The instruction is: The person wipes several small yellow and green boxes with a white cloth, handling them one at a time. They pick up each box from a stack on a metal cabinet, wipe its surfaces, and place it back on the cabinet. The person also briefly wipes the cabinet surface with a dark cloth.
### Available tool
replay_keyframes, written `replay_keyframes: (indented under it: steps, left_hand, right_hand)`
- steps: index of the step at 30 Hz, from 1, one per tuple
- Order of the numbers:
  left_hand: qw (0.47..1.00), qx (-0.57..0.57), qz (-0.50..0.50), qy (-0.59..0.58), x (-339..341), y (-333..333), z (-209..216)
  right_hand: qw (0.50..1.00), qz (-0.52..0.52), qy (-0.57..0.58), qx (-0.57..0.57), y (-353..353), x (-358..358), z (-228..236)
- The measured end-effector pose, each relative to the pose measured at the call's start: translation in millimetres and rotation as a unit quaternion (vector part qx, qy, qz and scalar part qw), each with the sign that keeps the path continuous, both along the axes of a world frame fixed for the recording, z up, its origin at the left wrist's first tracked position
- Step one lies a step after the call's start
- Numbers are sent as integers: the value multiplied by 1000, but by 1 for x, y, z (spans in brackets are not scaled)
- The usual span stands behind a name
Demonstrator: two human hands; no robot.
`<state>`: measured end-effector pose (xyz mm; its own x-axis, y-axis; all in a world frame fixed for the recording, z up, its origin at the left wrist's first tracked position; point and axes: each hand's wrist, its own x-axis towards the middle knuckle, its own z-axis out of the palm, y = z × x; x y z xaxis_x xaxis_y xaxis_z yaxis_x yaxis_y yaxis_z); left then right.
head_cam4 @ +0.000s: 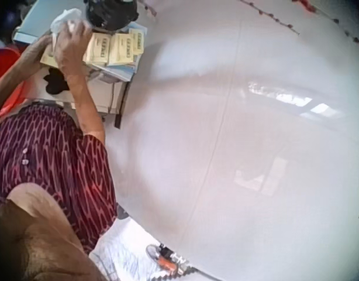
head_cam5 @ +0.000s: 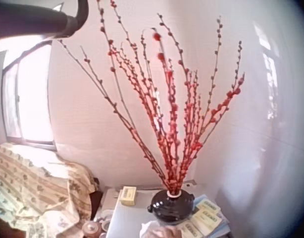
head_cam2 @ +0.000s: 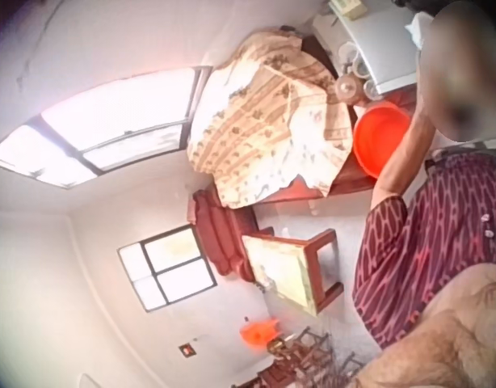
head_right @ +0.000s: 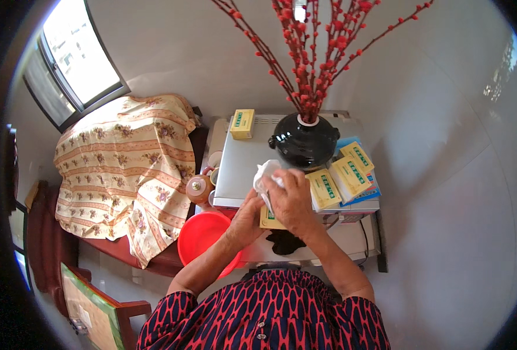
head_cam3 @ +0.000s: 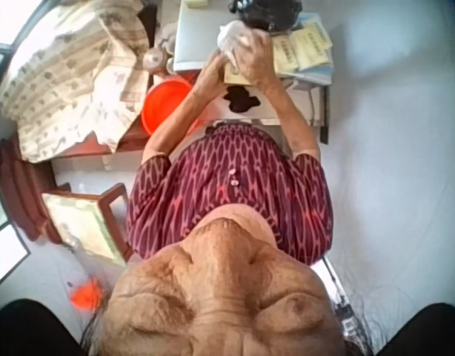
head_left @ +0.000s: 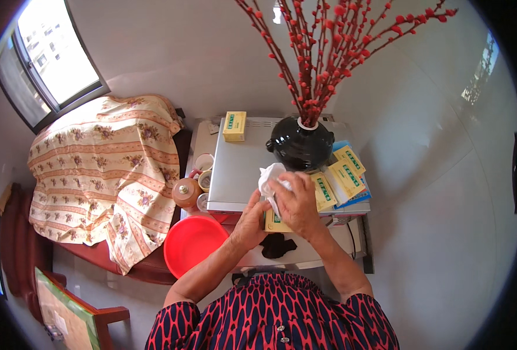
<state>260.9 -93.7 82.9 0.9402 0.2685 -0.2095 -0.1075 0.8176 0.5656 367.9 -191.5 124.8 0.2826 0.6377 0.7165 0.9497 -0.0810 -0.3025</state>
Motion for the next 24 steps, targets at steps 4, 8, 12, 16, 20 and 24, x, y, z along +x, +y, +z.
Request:
replay_keyframes:
  steps: [4, 8, 12, 16, 20, 24]
  left_hand:
    - [999, -6, -31, -33, -21, 18, -4]
    - [998, -21, -50, -34, -39, 29, -6]
    - [999, -8, -45, -20, -52, 39, 7]
    - [998, 40, -41, -14, -64, 47, 2]
    - [994, 102, -49, 6, -77, 51, 11]
    - [995, 95, -40, -8, -86, 55, 1]
  right_hand:
    - [998, 59, 15, 7, -1, -37, -3]
    - [998, 37, 0, -47, 12, -39, 8]
    - [998, -6, 27, -53, 27, -35, 15]
    - [987, -62, 142, -35, 23, -19, -6]
    - [955, 20, 295, 29, 25, -19, -7]
    - [935, 97, 325, -104, 42, -61, 27]
